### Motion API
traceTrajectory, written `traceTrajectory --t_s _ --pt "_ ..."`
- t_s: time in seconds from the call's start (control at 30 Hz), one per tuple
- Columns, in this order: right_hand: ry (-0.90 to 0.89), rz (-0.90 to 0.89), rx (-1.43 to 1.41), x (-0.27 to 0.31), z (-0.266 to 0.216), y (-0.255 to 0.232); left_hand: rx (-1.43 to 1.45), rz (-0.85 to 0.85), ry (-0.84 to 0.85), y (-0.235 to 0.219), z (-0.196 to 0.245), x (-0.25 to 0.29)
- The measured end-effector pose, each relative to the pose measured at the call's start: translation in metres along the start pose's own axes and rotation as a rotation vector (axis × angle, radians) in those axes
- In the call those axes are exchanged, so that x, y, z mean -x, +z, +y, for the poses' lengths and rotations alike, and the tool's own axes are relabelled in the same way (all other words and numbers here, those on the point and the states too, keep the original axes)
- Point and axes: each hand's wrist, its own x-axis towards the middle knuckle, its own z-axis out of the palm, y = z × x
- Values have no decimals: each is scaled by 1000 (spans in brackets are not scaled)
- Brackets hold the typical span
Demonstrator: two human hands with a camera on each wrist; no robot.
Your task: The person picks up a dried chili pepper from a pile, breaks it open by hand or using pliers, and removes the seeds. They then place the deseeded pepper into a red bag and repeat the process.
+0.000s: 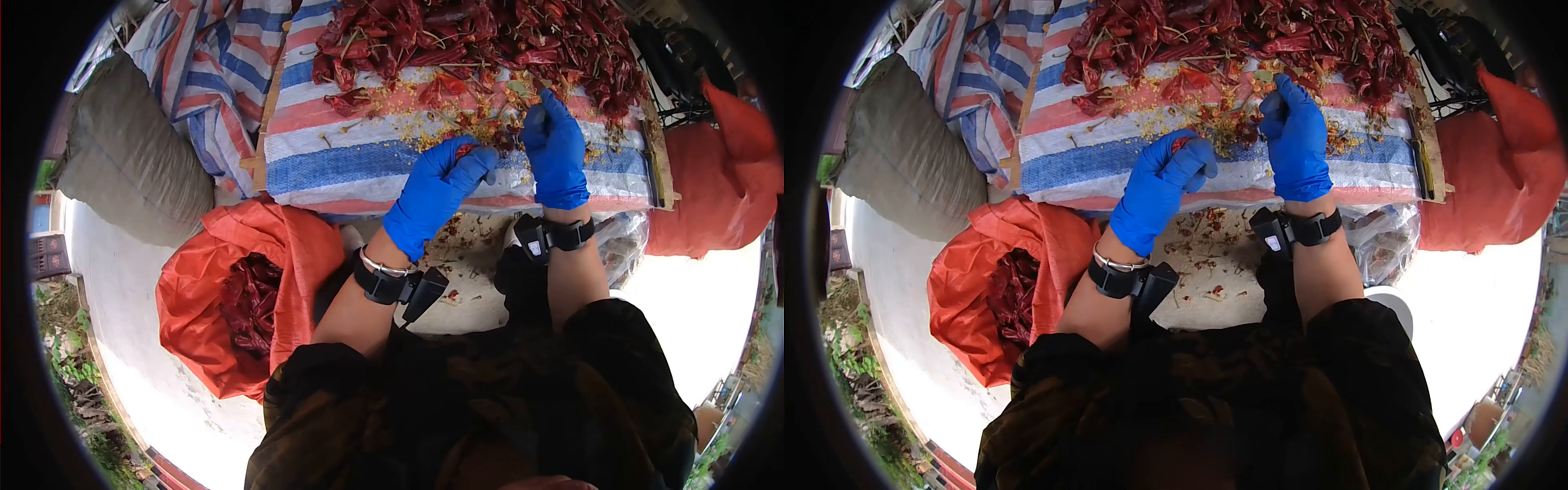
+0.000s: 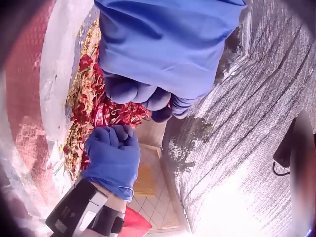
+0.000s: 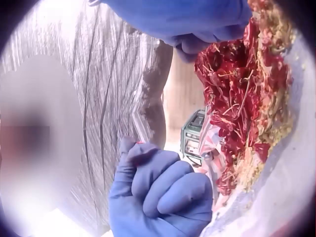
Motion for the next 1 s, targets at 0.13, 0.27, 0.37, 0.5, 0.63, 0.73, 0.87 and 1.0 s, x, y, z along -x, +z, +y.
traceTrajectory --t_s 0.13,0.27,0.37,0.5,0.63,0.73,0.87,1.0 --pt "-317 27 1046 0 4 22 250 191 17 -19 -2 -14" --pt "-837 -7 1532 -13 16 22 363 397 -53 -35 4 -15" --pt "-981 -143 1704 -30 24 35 468 482 -81 -41 5 -12" --pt "-909 -290 1802 -45 36 57 563 516 -91 -50 11 -10" --pt "-703 -236 1932 -58 40 58 654 497 -54 -60 8 -7" --pt "-597 -226 1765 -56 34 58 718 505 -31 -65 6 -6" --pt "-411 -199 1845 -43 37 71 783 491 -27 -68 3 -7" --pt "-469 -162 1934 -45 46 69 780 505 -32 -68 4 -4"
